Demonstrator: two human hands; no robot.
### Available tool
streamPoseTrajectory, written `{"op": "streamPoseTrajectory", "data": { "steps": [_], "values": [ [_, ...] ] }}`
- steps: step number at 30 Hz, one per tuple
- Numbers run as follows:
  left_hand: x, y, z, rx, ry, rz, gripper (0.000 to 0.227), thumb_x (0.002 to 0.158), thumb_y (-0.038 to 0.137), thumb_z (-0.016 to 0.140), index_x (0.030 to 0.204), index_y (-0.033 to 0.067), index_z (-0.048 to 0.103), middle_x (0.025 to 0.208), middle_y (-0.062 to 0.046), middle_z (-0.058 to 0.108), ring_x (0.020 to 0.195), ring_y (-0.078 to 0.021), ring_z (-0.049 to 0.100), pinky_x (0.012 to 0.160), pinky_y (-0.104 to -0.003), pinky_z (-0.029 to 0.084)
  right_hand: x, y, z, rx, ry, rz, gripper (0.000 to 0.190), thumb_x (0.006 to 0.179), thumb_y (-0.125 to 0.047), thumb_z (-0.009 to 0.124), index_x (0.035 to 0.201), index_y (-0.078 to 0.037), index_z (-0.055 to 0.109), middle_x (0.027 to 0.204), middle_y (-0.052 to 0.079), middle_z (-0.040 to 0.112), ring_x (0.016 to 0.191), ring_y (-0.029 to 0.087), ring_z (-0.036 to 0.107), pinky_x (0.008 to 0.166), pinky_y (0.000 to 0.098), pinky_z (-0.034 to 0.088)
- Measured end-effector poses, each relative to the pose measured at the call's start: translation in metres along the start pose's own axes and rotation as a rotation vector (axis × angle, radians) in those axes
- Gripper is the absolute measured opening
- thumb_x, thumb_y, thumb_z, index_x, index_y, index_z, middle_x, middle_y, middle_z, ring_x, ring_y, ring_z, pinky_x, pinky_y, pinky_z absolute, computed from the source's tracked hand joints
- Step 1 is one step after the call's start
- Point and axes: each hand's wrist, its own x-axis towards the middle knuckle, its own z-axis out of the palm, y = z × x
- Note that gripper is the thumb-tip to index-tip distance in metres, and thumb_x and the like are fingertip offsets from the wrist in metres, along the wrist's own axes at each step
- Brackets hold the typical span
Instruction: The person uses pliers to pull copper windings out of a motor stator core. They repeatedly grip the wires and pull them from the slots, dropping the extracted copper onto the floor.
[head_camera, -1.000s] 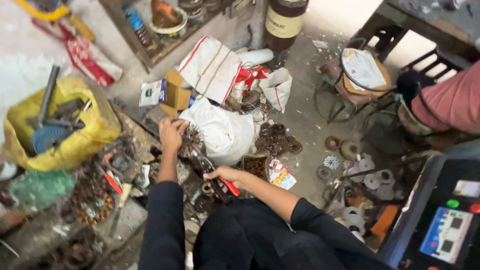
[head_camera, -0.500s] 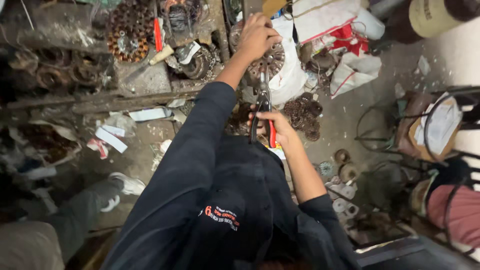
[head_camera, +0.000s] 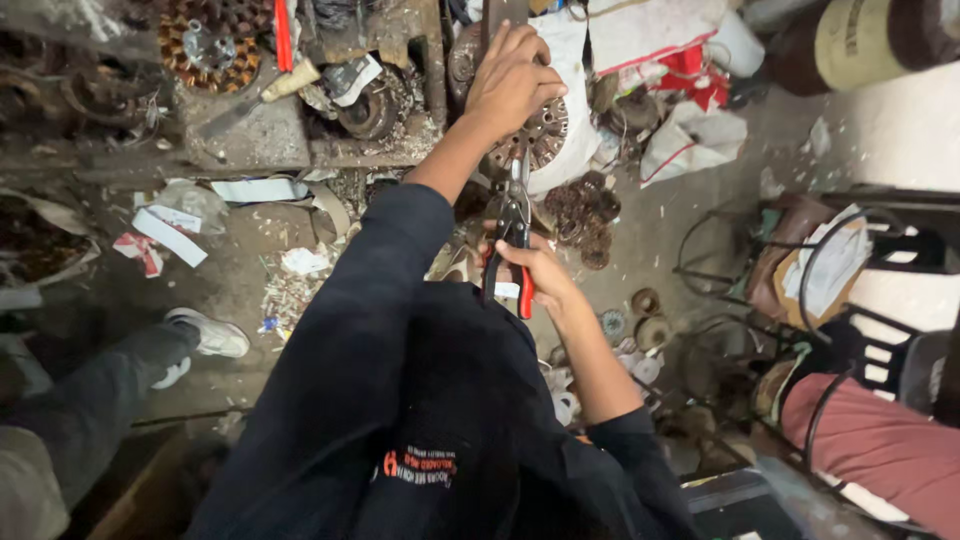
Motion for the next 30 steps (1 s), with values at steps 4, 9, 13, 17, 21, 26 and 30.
{"op": "streamPoseTrajectory", "data": {
  "steps": [4,9,13,17,21,26,30],
  "values": [
    [-0.001,0.003,-0.003,-0.009,-0.005,-0.024,0.017,0.090,0.035,0.075,0.091,0.0211,0.084,0.106,-0.004,0.063,0.120,-0.0275,0.051,0.121,-0.053,0.020,0.008,0.011,-0.011,0.034,0.065,0.081,0.038,0.098,-0.021,0.066,0.130,-0.002,0.061,0.102,0.014,0.070,0.092,0.029,0.073,0.083,0.0454,0.062],
    [0.003,0.008,-0.013,-0.011,0.024,0.012,0.016,0.092,0.034,0.076,0.090,0.0196,0.084,0.107,-0.004,0.063,0.119,-0.0281,0.051,0.116,-0.049,0.028,0.013,0.021,-0.005,0.131,0.029,0.009,0.024,0.099,-0.022,0.068,0.114,-0.007,0.057,0.090,0.008,0.062,0.082,0.024,0.068,0.075,0.0424,0.059],
    [0.003,0.012,-0.020,-0.041,0.022,0.012,0.016,0.092,0.033,0.077,0.091,0.0188,0.083,0.109,-0.005,0.063,0.117,-0.0289,0.051,0.107,-0.047,0.035,0.011,0.019,-0.001,0.077,0.068,0.028,0.027,0.095,-0.021,0.068,0.113,-0.005,0.056,0.089,0.008,0.063,0.081,0.024,0.067,0.073,0.0401,0.057],
    [0.005,0.009,-0.018,-0.050,-0.025,-0.004,0.020,0.094,0.035,0.076,0.092,0.0160,0.082,0.111,-0.005,0.064,0.114,-0.0294,0.054,0.100,-0.047,0.037,0.014,0.020,0.000,0.093,0.053,0.006,0.027,0.094,-0.018,0.069,0.113,-0.003,0.057,0.090,0.008,0.063,0.081,0.024,0.065,0.074,0.0393,0.056],
    [0.004,0.012,-0.017,-0.055,-0.043,-0.055,0.023,0.098,0.037,0.073,0.096,0.0161,0.082,0.110,-0.005,0.066,0.111,-0.0293,0.057,0.096,-0.046,0.038,0.013,0.025,0.000,0.221,-0.030,-0.052,0.027,0.095,-0.015,0.070,0.114,-0.004,0.054,0.087,0.008,0.059,0.080,0.022,0.063,0.073,0.0377,0.055],
    [0.011,0.016,-0.018,-0.014,-0.068,-0.094,0.027,0.100,0.038,0.071,0.090,0.0153,0.083,0.107,-0.007,0.068,0.107,-0.0331,0.056,0.095,-0.048,0.040,0.019,0.024,0.000,0.183,-0.009,-0.037,0.025,0.097,-0.013,0.068,0.113,0.001,0.056,0.088,0.008,0.059,0.080,0.022,0.063,0.073,0.0368,0.055],
    [0.008,0.015,-0.009,0.011,-0.207,-0.280,0.027,0.096,0.043,0.072,0.100,0.0198,0.084,0.100,-0.015,0.070,0.104,-0.0364,0.059,0.098,-0.050,0.039,0.014,0.029,0.003,0.218,0.003,-0.033,0.025,0.096,-0.012,0.069,0.114,-0.002,0.055,0.087,0.008,0.059,0.079,0.020,0.062,0.071,0.0357,0.054]
  ]
}}
